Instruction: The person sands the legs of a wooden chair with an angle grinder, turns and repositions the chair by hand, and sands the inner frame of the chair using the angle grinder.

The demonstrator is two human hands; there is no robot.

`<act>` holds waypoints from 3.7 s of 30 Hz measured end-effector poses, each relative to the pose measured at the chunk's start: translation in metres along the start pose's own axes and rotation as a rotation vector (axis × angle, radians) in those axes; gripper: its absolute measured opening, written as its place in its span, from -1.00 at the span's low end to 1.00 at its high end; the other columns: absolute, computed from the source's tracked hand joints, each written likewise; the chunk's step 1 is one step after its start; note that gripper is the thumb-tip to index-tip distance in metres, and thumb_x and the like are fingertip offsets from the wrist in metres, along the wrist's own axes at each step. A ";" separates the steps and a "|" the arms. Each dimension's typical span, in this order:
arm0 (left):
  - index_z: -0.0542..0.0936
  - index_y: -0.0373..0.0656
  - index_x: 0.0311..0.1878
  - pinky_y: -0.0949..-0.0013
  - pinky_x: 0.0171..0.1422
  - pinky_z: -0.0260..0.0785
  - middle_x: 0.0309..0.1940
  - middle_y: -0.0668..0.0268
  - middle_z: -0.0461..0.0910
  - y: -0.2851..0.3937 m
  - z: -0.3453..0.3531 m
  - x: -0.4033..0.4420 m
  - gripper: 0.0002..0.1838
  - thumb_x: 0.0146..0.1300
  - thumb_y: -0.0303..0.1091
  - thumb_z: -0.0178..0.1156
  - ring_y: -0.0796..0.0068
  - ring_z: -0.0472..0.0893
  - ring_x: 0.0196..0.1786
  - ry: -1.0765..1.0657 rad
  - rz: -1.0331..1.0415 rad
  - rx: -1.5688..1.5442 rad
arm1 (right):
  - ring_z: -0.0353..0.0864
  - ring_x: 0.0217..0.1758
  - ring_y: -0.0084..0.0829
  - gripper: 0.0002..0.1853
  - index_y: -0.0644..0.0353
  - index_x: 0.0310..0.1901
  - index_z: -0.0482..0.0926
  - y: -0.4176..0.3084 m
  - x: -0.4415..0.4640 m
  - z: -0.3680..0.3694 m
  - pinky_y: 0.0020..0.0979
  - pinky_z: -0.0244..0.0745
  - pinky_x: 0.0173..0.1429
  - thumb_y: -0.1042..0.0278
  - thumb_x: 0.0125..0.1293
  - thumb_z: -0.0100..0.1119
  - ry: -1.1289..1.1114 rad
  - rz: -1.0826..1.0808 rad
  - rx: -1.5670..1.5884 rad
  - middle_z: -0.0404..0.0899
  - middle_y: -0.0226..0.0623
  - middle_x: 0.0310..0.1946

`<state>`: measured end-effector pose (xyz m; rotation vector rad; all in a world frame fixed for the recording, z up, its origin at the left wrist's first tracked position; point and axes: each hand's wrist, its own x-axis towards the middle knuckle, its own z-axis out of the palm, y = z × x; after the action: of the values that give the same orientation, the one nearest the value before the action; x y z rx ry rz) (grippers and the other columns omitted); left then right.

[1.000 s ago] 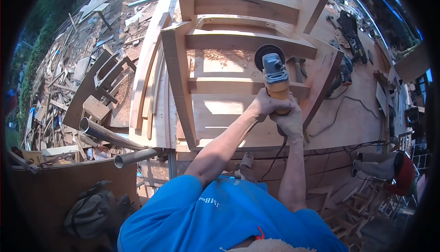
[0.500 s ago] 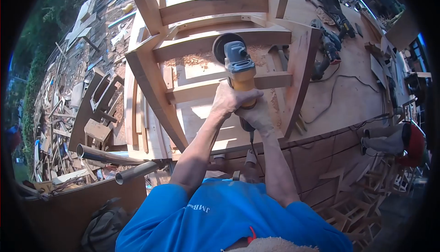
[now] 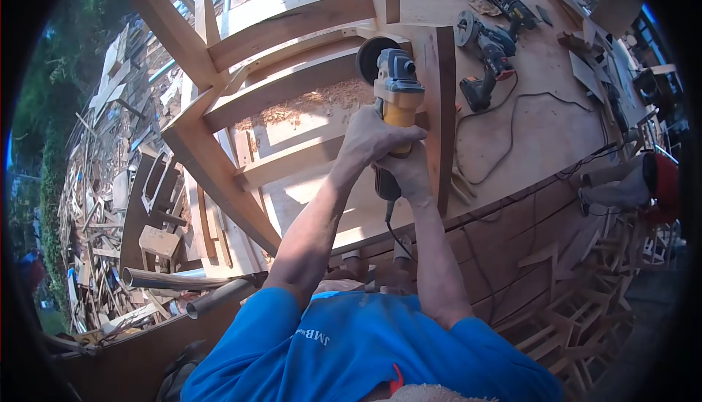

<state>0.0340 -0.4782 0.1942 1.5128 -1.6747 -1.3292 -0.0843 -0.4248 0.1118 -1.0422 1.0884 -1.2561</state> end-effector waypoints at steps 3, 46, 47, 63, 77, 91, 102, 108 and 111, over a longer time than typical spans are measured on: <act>0.78 -0.29 -0.12 0.25 -0.04 0.64 -0.28 0.10 0.80 0.014 -0.001 0.003 -0.33 -0.15 0.11 0.59 0.30 0.81 -0.22 -0.004 -0.032 0.041 | 0.78 -0.26 -0.53 -0.43 0.29 0.07 0.58 -0.001 0.008 -0.006 -0.46 0.68 -0.16 0.32 0.07 0.65 0.003 0.002 0.030 0.75 -0.32 -0.26; 0.80 -0.30 -0.13 0.24 -0.03 0.65 -0.27 0.09 0.81 0.017 0.005 0.007 -0.28 -0.19 0.18 0.62 0.28 0.82 -0.18 -0.008 -0.060 0.094 | 0.75 -0.37 -0.48 -0.57 0.29 -0.03 0.59 -0.009 0.003 -0.008 -0.42 0.66 -0.25 0.45 0.09 0.58 0.034 0.023 0.091 0.70 -0.32 -0.37; 0.80 -0.29 -0.13 0.24 -0.03 0.65 -0.28 0.09 0.81 0.014 0.007 0.007 -0.29 -0.19 0.17 0.62 0.28 0.82 -0.18 -0.027 -0.068 0.072 | 0.75 -0.36 -0.48 -0.57 0.29 -0.03 0.59 -0.009 0.002 -0.009 -0.41 0.66 -0.25 0.45 0.09 0.58 0.018 0.033 0.093 0.70 -0.32 -0.37; 0.79 -0.27 -0.15 0.25 -0.03 0.63 -0.29 0.10 0.80 0.014 -0.006 0.015 -0.34 -0.19 0.12 0.61 0.28 0.81 -0.22 -0.037 0.032 0.030 | 0.76 -0.29 -0.49 -0.48 0.28 0.06 0.56 -0.002 0.015 0.002 -0.43 0.68 -0.19 0.35 0.12 0.60 0.041 -0.022 0.146 0.72 -0.32 -0.28; 0.80 -0.27 -0.20 0.22 -0.06 0.64 -0.37 0.04 0.78 -0.030 0.003 -0.014 -0.37 -0.21 0.09 0.61 0.22 0.81 -0.26 -0.058 -0.011 0.018 | 0.74 -0.32 -0.48 -0.60 0.29 -0.01 0.58 0.021 -0.029 0.018 -0.42 0.67 -0.21 0.49 0.15 0.55 0.078 0.013 0.082 0.71 -0.30 -0.30; 0.74 -0.32 -0.04 0.38 0.03 0.58 -0.20 0.25 0.79 -0.090 -0.092 -0.110 -0.37 0.05 0.06 0.63 0.50 0.74 -0.16 0.286 -0.071 -0.184 | 0.73 -0.11 -0.50 -0.52 0.28 -0.02 0.68 0.003 -0.043 0.124 -0.39 0.62 -0.01 0.33 0.04 0.65 -0.279 0.120 -0.189 0.76 -0.35 -0.19; 0.75 -0.20 -0.18 0.60 -0.30 0.46 -0.37 0.43 0.74 -0.079 -0.022 -0.175 -0.87 0.28 -0.42 0.51 0.76 0.65 -0.36 0.169 0.492 -0.498 | 0.66 -0.42 -0.56 -0.61 0.20 -0.04 0.66 -0.128 0.009 0.032 -0.49 0.57 -0.31 0.38 0.11 0.57 0.026 -0.390 -0.198 0.68 -0.45 -0.35; 0.77 -0.12 -0.02 0.34 -0.18 0.57 -0.22 0.26 0.76 -0.069 0.057 -0.215 -0.74 0.23 -0.36 0.51 0.37 0.73 -0.24 -0.376 0.670 -0.388 | 0.65 -0.44 -0.57 -0.66 0.19 -0.02 0.63 -0.118 -0.011 -0.024 -0.51 0.59 -0.31 0.44 0.17 0.49 0.123 -0.367 -0.085 0.64 -0.47 -0.40; 0.79 -0.09 0.01 0.37 -0.27 0.49 -0.35 0.31 0.71 -0.062 0.082 -0.219 -0.72 0.21 -0.39 0.53 0.44 0.65 -0.37 -0.430 0.763 -0.433 | 0.66 -0.44 -0.56 -0.68 0.17 -0.04 0.62 -0.116 -0.022 -0.041 -0.52 0.59 -0.31 0.46 0.17 0.47 0.171 -0.367 -0.148 0.63 -0.47 -0.42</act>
<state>0.0436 -0.2394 0.1568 0.2823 -1.7775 -1.4751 -0.1467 -0.4075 0.2194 -1.3075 1.1676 -1.5985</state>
